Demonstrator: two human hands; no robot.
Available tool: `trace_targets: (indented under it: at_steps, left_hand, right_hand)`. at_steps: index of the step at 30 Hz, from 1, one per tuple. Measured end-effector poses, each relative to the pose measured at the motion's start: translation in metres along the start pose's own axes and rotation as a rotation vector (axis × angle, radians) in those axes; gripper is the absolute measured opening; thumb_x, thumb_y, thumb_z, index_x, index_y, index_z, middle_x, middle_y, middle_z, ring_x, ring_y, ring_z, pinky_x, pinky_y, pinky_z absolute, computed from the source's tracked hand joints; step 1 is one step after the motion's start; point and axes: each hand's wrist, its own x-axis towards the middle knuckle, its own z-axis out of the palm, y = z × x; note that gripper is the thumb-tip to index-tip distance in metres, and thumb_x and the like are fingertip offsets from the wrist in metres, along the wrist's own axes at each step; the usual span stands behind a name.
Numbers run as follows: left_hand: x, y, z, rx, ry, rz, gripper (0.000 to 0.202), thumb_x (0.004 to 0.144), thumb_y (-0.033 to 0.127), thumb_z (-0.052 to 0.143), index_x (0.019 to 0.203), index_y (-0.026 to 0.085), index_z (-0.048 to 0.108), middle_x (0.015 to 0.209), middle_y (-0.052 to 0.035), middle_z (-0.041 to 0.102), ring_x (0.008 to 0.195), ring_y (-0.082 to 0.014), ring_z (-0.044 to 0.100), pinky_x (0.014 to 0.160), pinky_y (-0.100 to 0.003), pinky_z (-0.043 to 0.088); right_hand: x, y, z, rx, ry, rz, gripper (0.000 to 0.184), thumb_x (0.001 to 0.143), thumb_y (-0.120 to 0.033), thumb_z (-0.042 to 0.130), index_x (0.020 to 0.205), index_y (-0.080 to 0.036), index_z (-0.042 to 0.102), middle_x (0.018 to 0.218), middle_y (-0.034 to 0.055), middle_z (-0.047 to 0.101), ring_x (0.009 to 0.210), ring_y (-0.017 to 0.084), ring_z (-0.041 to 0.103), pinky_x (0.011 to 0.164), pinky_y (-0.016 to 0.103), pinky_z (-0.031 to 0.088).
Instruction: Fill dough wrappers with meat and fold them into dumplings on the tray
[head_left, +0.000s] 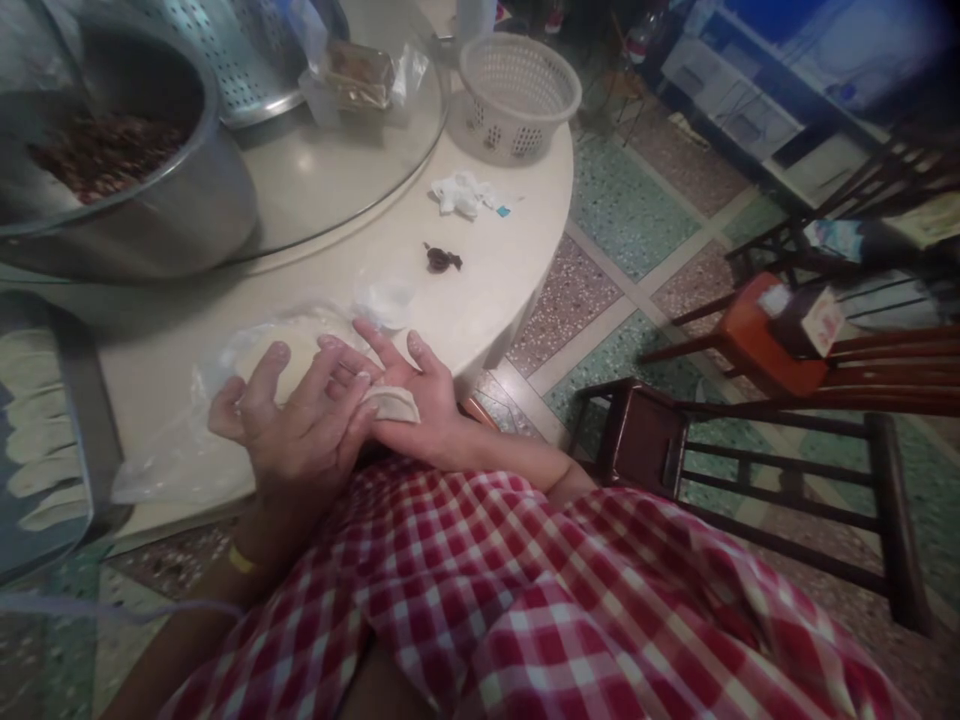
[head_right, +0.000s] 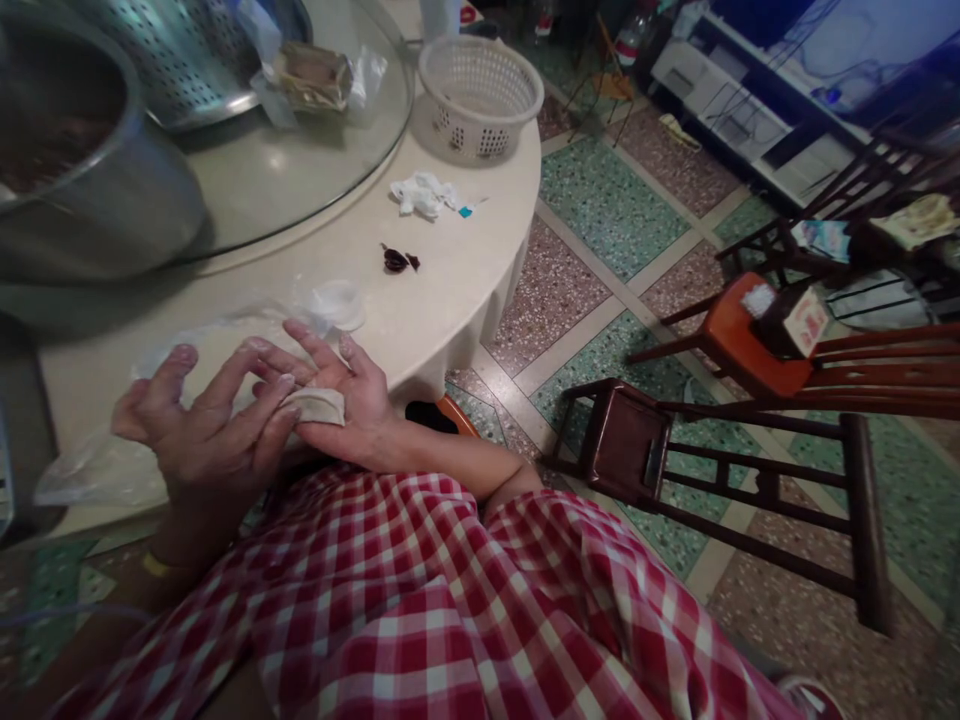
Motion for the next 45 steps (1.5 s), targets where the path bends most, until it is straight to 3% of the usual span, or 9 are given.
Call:
trace_targets:
  at_steps: [5, 10, 17, 21, 24, 27, 30, 33, 45]
  left_hand:
    - [-0.001, 0.000, 0.001, -0.068, -0.005, 0.005, 0.057, 0.087, 0.022, 0.074, 0.141, 0.036, 0.060, 0.151, -0.0036, 0.062, 0.151, -0.0335, 0.040, 0.113, -0.056, 0.028]
    - [0.009, 0.008, -0.001, -0.152, 0.020, -0.056, 0.049, 0.091, 0.022, 0.069, 0.138, 0.035, 0.064, 0.150, -0.0050, 0.063, 0.151, -0.0343, 0.042, 0.114, -0.058, 0.033]
    - [0.021, 0.009, -0.008, -0.422, -0.072, -0.104, 0.030, 0.088, 0.013, 0.073, 0.108, 0.034, 0.077, 0.142, -0.0011, 0.069, 0.152, -0.0313, 0.042, 0.117, -0.052, 0.041]
    - [0.019, 0.004, -0.009, -0.476, -0.120, -0.085, 0.034, 0.091, 0.017, 0.072, 0.120, 0.033, 0.074, 0.150, -0.0033, 0.063, 0.154, -0.0314, 0.038, 0.120, -0.053, 0.039]
    - [0.020, 0.001, -0.007, -0.495, -0.161, -0.047, 0.035, 0.091, 0.027, 0.073, 0.126, 0.035, 0.072, 0.155, -0.0041, 0.057, 0.155, -0.0327, 0.036, 0.122, -0.055, 0.037]
    - [0.022, 0.000, -0.006, -0.515, -0.196, -0.050, 0.022, 0.091, 0.028, 0.072, 0.110, 0.038, 0.079, 0.154, 0.0004, 0.059, 0.155, -0.0321, 0.036, 0.123, -0.055, 0.036]
    - [0.023, 0.000, -0.007, -0.548, -0.217, -0.075, 0.017, 0.092, 0.030, 0.071, 0.102, 0.040, 0.080, 0.152, 0.0040, 0.060, 0.155, -0.0317, 0.035, 0.126, -0.057, 0.030]
    - [0.023, 0.001, -0.007, -0.549, -0.262, -0.087, 0.019, 0.093, 0.037, 0.069, 0.109, 0.041, 0.079, 0.158, 0.0032, 0.054, 0.158, -0.0320, 0.030, 0.129, -0.061, 0.021]
    - [0.028, 0.008, 0.001, -0.613, -0.267, 0.066, 0.014, 0.097, 0.037, 0.065, 0.102, 0.039, 0.078, 0.168, 0.0067, 0.039, 0.162, -0.0266, 0.019, 0.131, -0.059, 0.011]
  right_hand:
    - [-0.004, -0.001, 0.006, 0.022, -0.010, 0.043, 0.058, 0.103, -0.037, 0.012, 0.114, -0.023, 0.068, 0.101, 0.0047, 0.080, 0.085, 0.016, 0.076, 0.081, 0.038, 0.065]
    - [-0.002, 0.001, -0.001, 0.025, -0.099, 0.055, 0.058, 0.103, -0.039, 0.013, 0.115, -0.024, 0.067, 0.113, 0.0037, 0.079, 0.096, 0.017, 0.077, 0.086, 0.038, 0.064]
    - [0.007, 0.003, -0.029, -0.062, -0.207, 0.193, 0.053, 0.102, -0.045, 0.027, 0.139, -0.025, 0.058, 0.122, 0.0070, 0.074, 0.076, 0.018, 0.071, 0.086, 0.040, 0.063]
    - [0.006, 0.002, -0.027, -0.062, -0.244, 0.232, 0.056, 0.104, -0.040, 0.018, 0.140, -0.024, 0.058, 0.119, 0.0069, 0.075, 0.082, 0.017, 0.074, 0.080, 0.035, 0.064]
    - [0.004, 0.001, -0.020, -0.075, -0.189, 0.262, 0.060, 0.105, -0.037, 0.011, 0.141, -0.022, 0.057, 0.119, 0.0079, 0.076, 0.086, 0.020, 0.076, 0.084, 0.044, 0.064]
    - [0.003, 0.001, -0.015, -0.076, -0.143, 0.249, 0.060, 0.105, -0.033, 0.011, 0.140, -0.018, 0.057, 0.116, 0.0090, 0.076, 0.097, 0.022, 0.076, 0.090, 0.049, 0.064]
    - [0.002, 0.000, -0.012, -0.084, -0.157, 0.248, 0.060, 0.105, -0.032, 0.010, 0.136, -0.018, 0.059, 0.114, 0.0090, 0.077, 0.105, 0.022, 0.076, 0.092, 0.048, 0.063]
    - [0.001, -0.001, -0.009, -0.076, -0.119, 0.266, 0.060, 0.106, -0.031, 0.009, 0.132, -0.016, 0.060, 0.112, 0.0085, 0.077, 0.106, 0.020, 0.075, 0.091, 0.047, 0.063]
    - [0.002, 0.004, -0.003, -0.031, -0.051, 0.216, 0.053, 0.103, -0.033, 0.019, 0.115, -0.019, 0.068, 0.117, 0.0073, 0.078, 0.096, 0.017, 0.077, 0.090, 0.041, 0.064]
